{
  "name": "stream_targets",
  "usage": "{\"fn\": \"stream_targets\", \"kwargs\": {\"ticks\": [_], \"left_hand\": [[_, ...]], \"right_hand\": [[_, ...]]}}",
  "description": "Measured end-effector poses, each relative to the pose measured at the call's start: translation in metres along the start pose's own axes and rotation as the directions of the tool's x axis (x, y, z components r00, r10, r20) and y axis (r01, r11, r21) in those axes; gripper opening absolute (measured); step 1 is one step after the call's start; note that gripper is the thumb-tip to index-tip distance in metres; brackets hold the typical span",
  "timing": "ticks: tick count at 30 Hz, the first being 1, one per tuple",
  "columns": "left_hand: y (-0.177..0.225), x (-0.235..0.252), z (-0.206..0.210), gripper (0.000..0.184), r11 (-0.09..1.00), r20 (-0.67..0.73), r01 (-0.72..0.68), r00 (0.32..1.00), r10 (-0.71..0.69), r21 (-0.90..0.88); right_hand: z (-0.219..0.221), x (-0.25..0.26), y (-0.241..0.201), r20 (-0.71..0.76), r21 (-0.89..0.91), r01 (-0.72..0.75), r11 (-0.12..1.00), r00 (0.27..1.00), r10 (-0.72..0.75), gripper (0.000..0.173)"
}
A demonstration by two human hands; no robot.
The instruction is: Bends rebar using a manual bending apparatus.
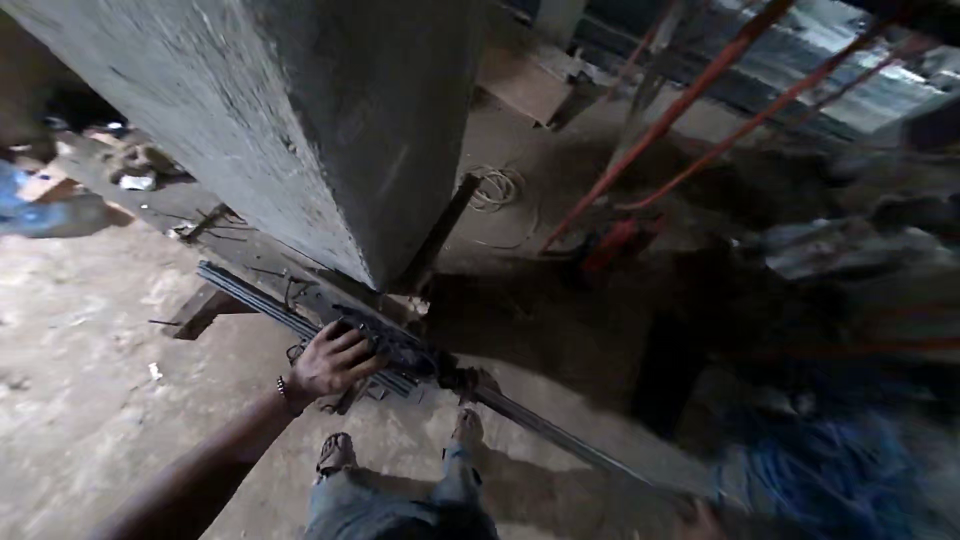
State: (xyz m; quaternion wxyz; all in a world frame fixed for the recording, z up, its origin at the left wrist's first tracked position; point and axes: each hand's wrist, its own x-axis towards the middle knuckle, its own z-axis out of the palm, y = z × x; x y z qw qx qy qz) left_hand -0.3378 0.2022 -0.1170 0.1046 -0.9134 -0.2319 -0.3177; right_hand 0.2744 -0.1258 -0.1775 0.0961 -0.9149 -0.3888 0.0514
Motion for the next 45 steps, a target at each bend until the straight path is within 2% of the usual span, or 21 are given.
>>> {"fn": "stream_targets", "kwargs": {"ticks": [2,4,5,6,8,10,12,18,23,27,28,29,32,33,36,37,40,43,45], "left_hand": [[0.017,0.02,-0.017,0.02,0.997,-0.042,0.031,0.999,-0.028,0.07],[0.046,0.034,-0.033,0.017,0.97,-0.019,0.238,0.971,-0.238,0.037],[0.061,0.038,-0.039,0.02,0.921,0.041,0.39,0.92,-0.389,-0.025],[0.077,0.041,-0.043,0.025,0.829,0.13,0.552,0.831,-0.54,-0.086],[0.1,0.041,-0.044,0.03,0.562,0.311,0.808,0.588,-0.747,-0.179],[0.107,0.032,-0.035,0.033,0.377,0.438,0.913,0.406,-0.802,-0.157],[0.104,0.017,-0.024,0.036,0.322,0.498,0.944,0.314,-0.808,-0.073],[0.094,-0.006,0.007,0.039,0.328,0.486,0.944,0.266,-0.833,0.045],[0.098,-0.007,0.01,0.039,0.353,0.427,0.931,0.282,-0.859,0.095],[0.096,0.014,-0.004,0.038,0.209,0.523,0.967,0.104,-0.846,0.146],[0.096,0.016,-0.005,0.039,0.191,0.535,0.97,0.08,-0.841,0.154],[0.097,0.016,-0.005,0.039,0.187,0.532,0.971,0.081,-0.843,0.148],[0.102,0.005,0.003,0.038,0.214,0.472,0.975,0.162,-0.867,0.059],[0.103,0.002,0.006,0.037,0.21,0.461,0.977,0.17,-0.871,0.036],[0.104,0.002,0.011,0.036,0.121,0.494,0.991,0.074,-0.866,0.064],[0.105,0.003,0.013,0.036,0.113,0.486,0.991,0.062,-0.872,0.076],[0.109,0.0,0.017,0.037,0.186,0.421,0.976,0.123,-0.899,0.11],[0.114,-0.01,0.023,0.039,0.303,0.388,0.939,0.22,-0.895,0.165],[0.115,-0.01,0.023,0.04,0.343,0.392,0.92,0.249,-0.886,0.189]], "right_hand": [[-0.01,0.099,-0.027,0.008,-0.079,0.156,0.985,0.988,-0.156,0.031],[-0.023,0.179,-0.079,0.074,-0.183,0.248,0.951,0.968,-0.238,0.028],[-0.024,0.212,-0.104,0.1,-0.201,0.275,0.94,0.961,-0.259,0.028],[-0.02,0.24,-0.124,0.114,-0.201,0.294,0.935,0.955,-0.275,0.03],[-0.01,0.277,-0.156,0.157,-0.175,0.297,0.939,0.95,-0.271,0.042],[-0.002,0.3,-0.177,0.193,-0.137,0.311,0.94,0.94,-0.283,0.054],[0.001,0.306,-0.195,0.203,-0.122,0.32,0.94,0.935,-0.292,0.059],[0.002,0.306,-0.188,0.216,-0.133,0.333,0.933,0.929,-0.301,0.055],[0.004,0.306,-0.18,0.23,-0.175,0.323,0.93,0.932,-0.281,0.052],[0.004,0.307,-0.183,0.245,-0.21,0.285,0.935,0.941,-0.232,0.052],[0.004,0.307,-0.183,0.247,-0.212,0.287,0.934,0.941,-0.233,0.052],[0.004,0.306,-0.184,0.246,-0.213,0.291,0.933,0.94,-0.237,0.053],[0.006,0.309,-0.179,0.226,-0.184,0.318,0.93,0.935,-0.275,0.054],[0.007,0.309,-0.175,0.217,-0.175,0.321,0.931,0.934,-0.282,0.053],[0.01,0.304,-0.161,0.177,-0.196,0.33,0.924,0.938,-0.297,0.046],[0.009,0.301,-0.16,0.179,-0.204,0.325,0.923,0.94,-0.291,0.047],[0.008,0.29,-0.155,0.192,-0.227,0.275,0.934,0.953,-0.234,0.049],[0.006,0.284,-0.153,0.18,-0.241,0.251,0.938,0.961,-0.21,0.046],[0.004,0.283,-0.153,0.187,-0.242,0.256,0.936,0.959,-0.214,0.045]]}}
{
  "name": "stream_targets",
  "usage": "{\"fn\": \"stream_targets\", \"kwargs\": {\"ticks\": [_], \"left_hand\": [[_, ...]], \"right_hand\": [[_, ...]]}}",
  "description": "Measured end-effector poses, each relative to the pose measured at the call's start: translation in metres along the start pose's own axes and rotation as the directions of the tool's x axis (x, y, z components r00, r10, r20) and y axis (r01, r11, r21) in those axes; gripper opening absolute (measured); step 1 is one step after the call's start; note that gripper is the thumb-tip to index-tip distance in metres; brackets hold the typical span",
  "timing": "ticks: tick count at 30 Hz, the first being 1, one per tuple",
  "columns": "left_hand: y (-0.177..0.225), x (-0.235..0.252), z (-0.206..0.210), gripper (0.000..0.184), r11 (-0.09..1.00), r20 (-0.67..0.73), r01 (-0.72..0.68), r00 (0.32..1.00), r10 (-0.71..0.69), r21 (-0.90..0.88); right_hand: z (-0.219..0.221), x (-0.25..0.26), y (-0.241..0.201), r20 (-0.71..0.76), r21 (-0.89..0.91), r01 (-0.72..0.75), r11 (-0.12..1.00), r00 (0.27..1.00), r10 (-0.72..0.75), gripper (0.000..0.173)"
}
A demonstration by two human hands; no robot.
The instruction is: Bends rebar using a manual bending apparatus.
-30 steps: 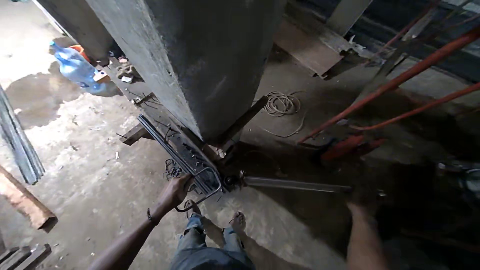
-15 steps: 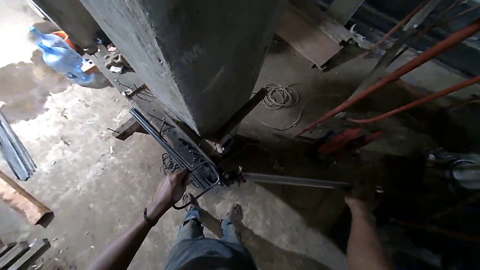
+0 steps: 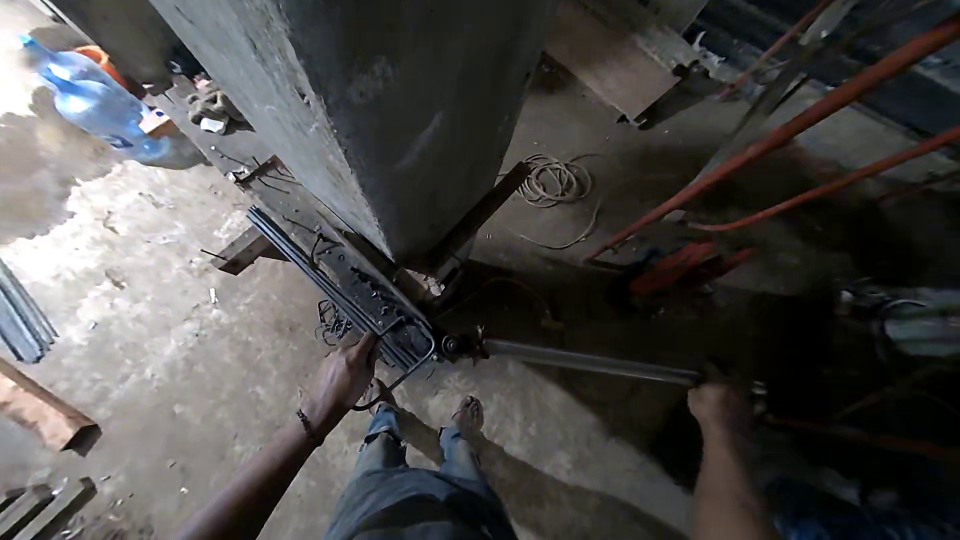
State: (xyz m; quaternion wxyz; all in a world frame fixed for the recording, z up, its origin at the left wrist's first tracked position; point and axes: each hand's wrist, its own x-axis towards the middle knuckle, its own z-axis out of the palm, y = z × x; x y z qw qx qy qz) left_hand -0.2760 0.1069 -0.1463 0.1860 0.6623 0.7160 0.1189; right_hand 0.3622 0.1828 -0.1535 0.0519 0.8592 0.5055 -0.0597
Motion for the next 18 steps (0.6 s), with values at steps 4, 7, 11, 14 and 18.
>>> {"fn": "stream_targets", "kwargs": {"ticks": [4,7,11,14,18], "left_hand": [[0.003,-0.002,-0.001,0.038,0.999,0.025,0.019,0.999,-0.02,0.047],[0.005,-0.002,-0.001,0.034,0.997,0.02,0.029,0.999,-0.03,0.066],[0.006,0.003,-0.007,0.034,0.994,0.053,0.03,0.998,-0.036,0.105],[0.001,0.005,-0.004,0.033,0.995,0.051,0.011,0.999,-0.016,0.098],[0.009,0.005,-0.013,0.033,0.996,0.106,0.05,0.993,-0.058,0.074]], "right_hand": [[-0.006,-0.01,0.007,0.041,-0.045,0.024,0.999,0.999,-0.022,0.039],[-0.013,-0.039,0.024,0.086,-0.038,0.09,0.995,0.993,-0.086,0.028],[-0.015,-0.078,0.045,0.1,-0.051,0.149,0.988,0.985,-0.143,0.028],[-0.014,-0.077,0.053,0.083,-0.056,0.193,0.979,0.979,-0.188,0.031],[-0.004,-0.056,0.069,0.005,0.123,0.253,0.96,0.967,-0.255,0.041]]}}
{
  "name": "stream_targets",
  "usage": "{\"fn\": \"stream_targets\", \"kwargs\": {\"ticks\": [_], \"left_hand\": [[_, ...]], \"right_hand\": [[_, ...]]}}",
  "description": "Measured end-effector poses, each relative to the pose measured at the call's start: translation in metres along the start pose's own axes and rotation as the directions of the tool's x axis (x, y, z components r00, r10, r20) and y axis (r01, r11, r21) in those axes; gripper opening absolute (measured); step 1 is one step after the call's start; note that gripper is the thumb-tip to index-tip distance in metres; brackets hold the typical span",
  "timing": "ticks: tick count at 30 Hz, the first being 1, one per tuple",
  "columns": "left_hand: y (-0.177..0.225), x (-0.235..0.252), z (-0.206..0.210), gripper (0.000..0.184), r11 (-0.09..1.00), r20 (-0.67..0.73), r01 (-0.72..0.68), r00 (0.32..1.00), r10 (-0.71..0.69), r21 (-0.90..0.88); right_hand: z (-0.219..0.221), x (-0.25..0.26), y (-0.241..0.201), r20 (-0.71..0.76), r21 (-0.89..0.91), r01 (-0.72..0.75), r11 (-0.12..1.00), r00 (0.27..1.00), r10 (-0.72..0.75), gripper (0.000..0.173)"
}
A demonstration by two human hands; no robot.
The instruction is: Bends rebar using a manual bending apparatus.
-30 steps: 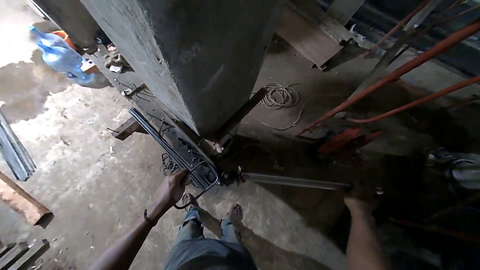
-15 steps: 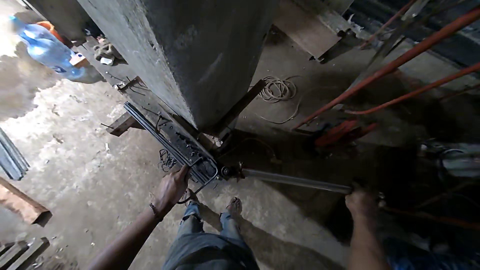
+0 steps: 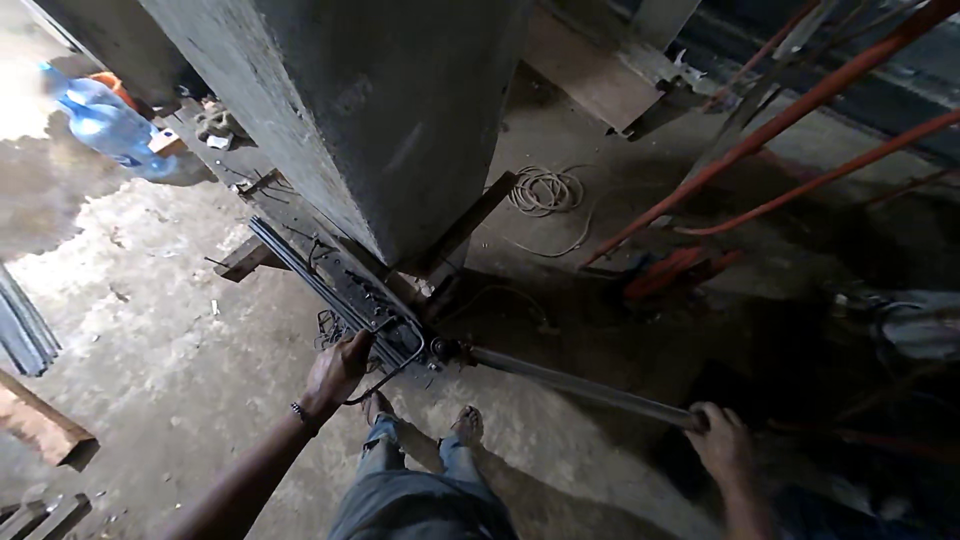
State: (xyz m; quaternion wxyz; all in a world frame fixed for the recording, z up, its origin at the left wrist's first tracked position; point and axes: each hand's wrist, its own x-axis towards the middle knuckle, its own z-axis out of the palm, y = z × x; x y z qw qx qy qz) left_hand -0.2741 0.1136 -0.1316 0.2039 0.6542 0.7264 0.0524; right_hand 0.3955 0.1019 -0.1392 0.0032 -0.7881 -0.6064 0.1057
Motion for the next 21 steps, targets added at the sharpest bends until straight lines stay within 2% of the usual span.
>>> {"fn": "stream_targets", "kwargs": {"ticks": [2,4,8,12,16,18,19,21], "left_hand": [[0.003,0.001,-0.006,0.032,0.999,0.026,0.015,1.0,-0.014,-0.028],[0.002,0.003,-0.009,0.033,0.999,0.053,0.013,0.999,-0.01,-0.051],[-0.002,0.004,-0.009,0.038,0.999,0.075,0.012,0.997,-0.009,-0.034],[0.0,0.009,-0.011,0.038,1.0,0.064,0.025,0.998,-0.026,0.017],[-0.008,0.013,-0.009,0.04,0.999,0.094,0.047,0.995,-0.045,-0.023],[-0.009,0.011,-0.009,0.04,0.995,0.042,0.049,0.998,-0.046,-0.083],[-0.009,0.005,-0.007,0.038,0.994,-0.045,0.024,0.999,-0.029,-0.106],[-0.015,-0.012,-0.004,0.035,0.981,-0.227,-0.154,0.966,0.125,-0.115]], "right_hand": [[0.006,0.011,0.016,-0.025,0.004,0.017,1.0,1.0,-0.016,0.04],[0.008,0.018,0.023,0.012,-0.088,0.027,0.996,1.0,-0.026,0.033],[0.004,-0.001,0.019,0.088,-0.161,0.028,0.986,0.996,-0.013,0.024],[0.007,-0.029,0.021,0.014,-0.151,-0.022,0.988,1.0,0.025,0.025],[0.01,-0.046,0.013,-0.025,-0.127,-0.102,0.987,0.995,0.1,0.023],[0.012,-0.054,0.01,-0.064,-0.112,-0.143,0.983,0.989,0.137,0.022],[0.013,-0.06,0.008,-0.087,-0.094,-0.161,0.983,0.984,0.153,0.021],[0.016,-0.079,0.001,-0.119,-0.062,-0.198,0.978,0.975,0.19,0.021]]}}
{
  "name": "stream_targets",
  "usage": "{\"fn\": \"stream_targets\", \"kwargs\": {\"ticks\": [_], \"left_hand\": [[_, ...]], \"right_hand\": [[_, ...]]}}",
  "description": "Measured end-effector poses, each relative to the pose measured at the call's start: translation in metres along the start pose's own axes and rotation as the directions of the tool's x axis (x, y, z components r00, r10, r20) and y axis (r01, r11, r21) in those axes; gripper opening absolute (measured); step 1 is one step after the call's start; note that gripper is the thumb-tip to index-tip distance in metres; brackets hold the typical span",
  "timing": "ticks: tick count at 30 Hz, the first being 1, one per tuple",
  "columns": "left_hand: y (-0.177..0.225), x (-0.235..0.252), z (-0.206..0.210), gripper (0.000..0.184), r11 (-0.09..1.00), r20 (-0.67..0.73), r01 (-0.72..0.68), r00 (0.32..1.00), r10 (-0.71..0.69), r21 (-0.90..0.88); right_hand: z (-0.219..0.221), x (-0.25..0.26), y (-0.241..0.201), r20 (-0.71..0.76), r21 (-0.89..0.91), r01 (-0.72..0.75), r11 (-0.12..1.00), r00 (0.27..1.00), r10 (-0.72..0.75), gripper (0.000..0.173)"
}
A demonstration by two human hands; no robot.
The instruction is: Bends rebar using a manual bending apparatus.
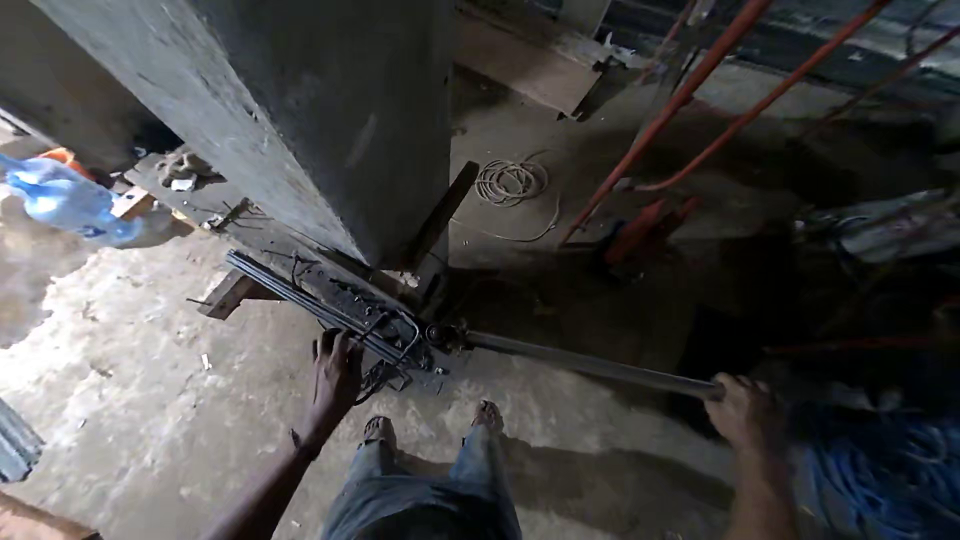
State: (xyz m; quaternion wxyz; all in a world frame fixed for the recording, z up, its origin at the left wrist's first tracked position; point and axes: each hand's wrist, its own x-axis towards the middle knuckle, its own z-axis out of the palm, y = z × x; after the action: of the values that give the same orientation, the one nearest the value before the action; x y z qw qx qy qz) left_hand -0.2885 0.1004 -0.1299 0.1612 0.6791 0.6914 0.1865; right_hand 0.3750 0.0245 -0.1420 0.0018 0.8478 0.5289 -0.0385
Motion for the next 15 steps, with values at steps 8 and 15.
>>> {"fn": "stream_targets", "kwargs": {"ticks": [8,15], "left_hand": [[-0.039,-0.029,0.006,0.045,0.787,0.088,-0.617,0.784,0.615,-0.003],[-0.032,-0.023,0.004,0.051,0.812,0.071,-0.583,0.811,0.58,0.026]], "right_hand": [[0.017,-0.16,-0.011,0.0,0.163,-0.278,0.947,0.96,0.282,0.032],[0.064,-0.341,-0.054,-0.083,0.25,-0.489,0.836,0.849,0.522,0.04]]}}
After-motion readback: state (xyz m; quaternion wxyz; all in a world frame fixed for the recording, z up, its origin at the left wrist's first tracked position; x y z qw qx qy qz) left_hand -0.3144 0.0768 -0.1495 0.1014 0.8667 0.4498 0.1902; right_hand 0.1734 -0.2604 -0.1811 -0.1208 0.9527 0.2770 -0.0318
